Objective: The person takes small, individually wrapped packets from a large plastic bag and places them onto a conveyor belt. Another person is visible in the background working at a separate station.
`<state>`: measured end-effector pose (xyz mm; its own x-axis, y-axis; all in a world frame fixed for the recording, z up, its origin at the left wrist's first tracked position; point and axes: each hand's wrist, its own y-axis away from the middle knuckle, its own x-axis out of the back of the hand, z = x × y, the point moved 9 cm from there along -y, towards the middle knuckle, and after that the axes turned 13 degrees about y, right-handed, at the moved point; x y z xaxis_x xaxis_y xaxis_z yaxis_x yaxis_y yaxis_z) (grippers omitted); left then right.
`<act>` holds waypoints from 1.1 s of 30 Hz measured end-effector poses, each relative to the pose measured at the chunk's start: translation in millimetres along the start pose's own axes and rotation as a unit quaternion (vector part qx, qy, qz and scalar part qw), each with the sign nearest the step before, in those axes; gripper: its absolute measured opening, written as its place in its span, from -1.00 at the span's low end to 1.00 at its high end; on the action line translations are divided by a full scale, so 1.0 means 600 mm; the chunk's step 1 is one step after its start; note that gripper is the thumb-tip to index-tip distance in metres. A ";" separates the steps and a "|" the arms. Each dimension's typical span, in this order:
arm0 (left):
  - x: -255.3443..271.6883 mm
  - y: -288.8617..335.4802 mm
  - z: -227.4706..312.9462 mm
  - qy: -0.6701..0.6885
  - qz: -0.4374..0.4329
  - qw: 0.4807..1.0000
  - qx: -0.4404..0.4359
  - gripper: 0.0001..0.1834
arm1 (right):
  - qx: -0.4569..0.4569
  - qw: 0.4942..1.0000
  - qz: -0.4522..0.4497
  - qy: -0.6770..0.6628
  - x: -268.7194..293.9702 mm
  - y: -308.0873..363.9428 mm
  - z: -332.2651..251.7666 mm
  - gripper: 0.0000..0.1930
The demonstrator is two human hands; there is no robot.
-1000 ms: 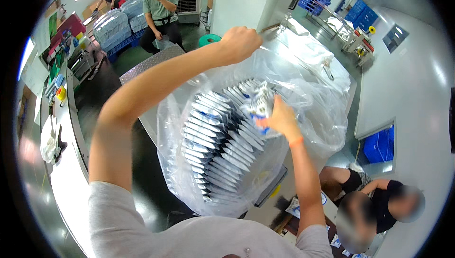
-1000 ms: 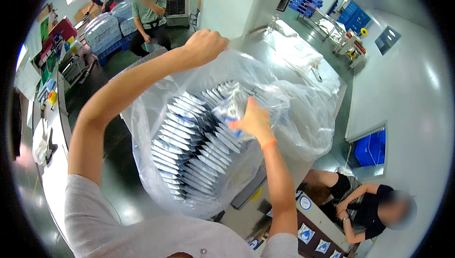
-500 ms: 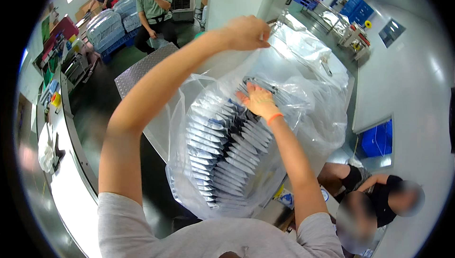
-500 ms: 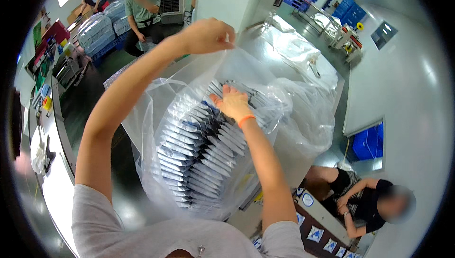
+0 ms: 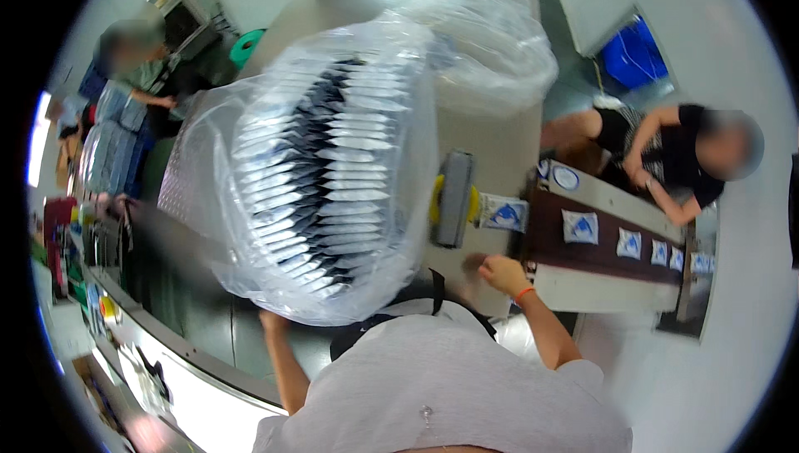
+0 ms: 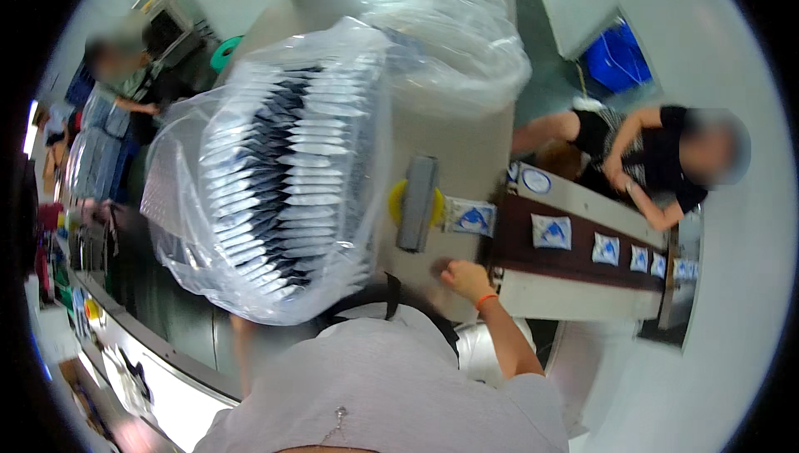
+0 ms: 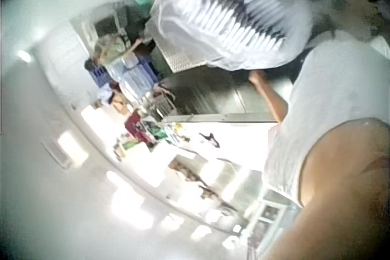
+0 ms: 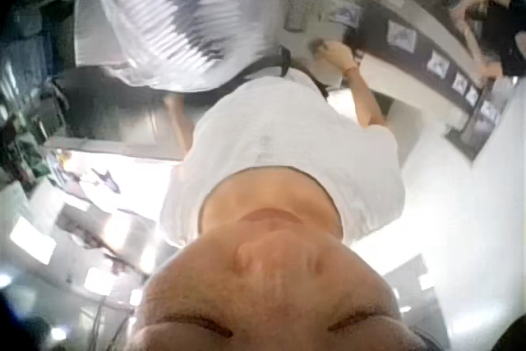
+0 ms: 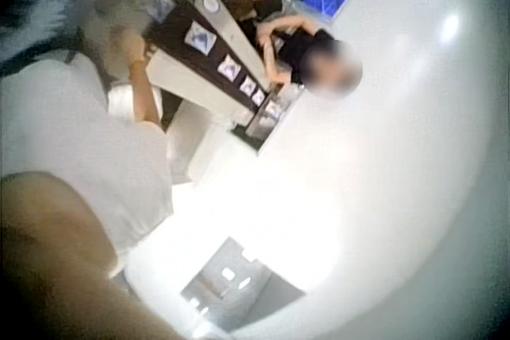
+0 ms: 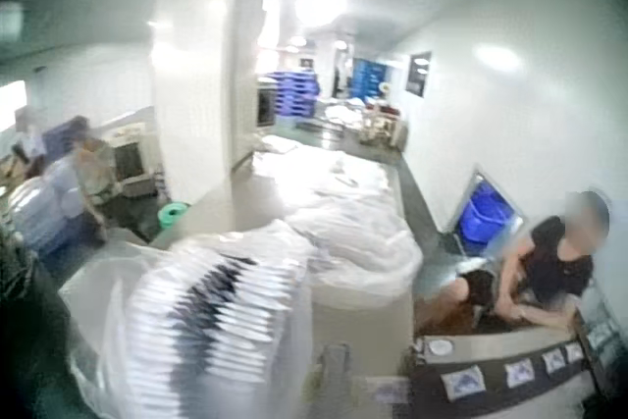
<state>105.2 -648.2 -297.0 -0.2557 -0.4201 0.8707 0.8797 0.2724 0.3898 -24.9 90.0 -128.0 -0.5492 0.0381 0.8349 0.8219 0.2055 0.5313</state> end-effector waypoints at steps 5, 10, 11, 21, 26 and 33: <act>-0.286 0.135 0.201 0.407 -0.268 0.853 0.186 -0.74 | -0.044 0.998 -0.038 -0.027 -0.186 0.065 -0.004 -0.59; -0.263 0.035 0.292 0.113 -0.132 0.960 -0.221 -0.77 | -0.029 0.995 -0.028 -0.087 -0.171 0.027 -0.037 -0.63; -0.247 0.003 0.297 0.090 -0.083 0.959 -0.255 -0.77 | -0.017 0.994 -0.045 -0.093 -0.163 0.021 -0.042 -0.63; -0.408 0.066 0.345 0.498 -0.330 0.792 0.126 -0.71 | -0.008 0.932 0.047 -0.360 0.022 0.065 0.093 -0.63; -0.315 0.086 0.386 0.328 -0.278 0.897 0.107 -0.69 | -0.037 0.946 0.241 -0.212 0.135 0.110 0.427 -0.74; -0.232 0.162 0.443 0.364 -0.282 0.881 0.106 -0.71 | -0.227 0.932 -0.017 0.284 0.083 0.189 0.750 -0.57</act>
<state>120.0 -333.0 -300.6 -0.2357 -0.9635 0.1267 0.5804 -0.0350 0.8136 -27.2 555.3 -91.3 -0.5135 -0.5101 0.6900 0.8556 -0.2426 0.4573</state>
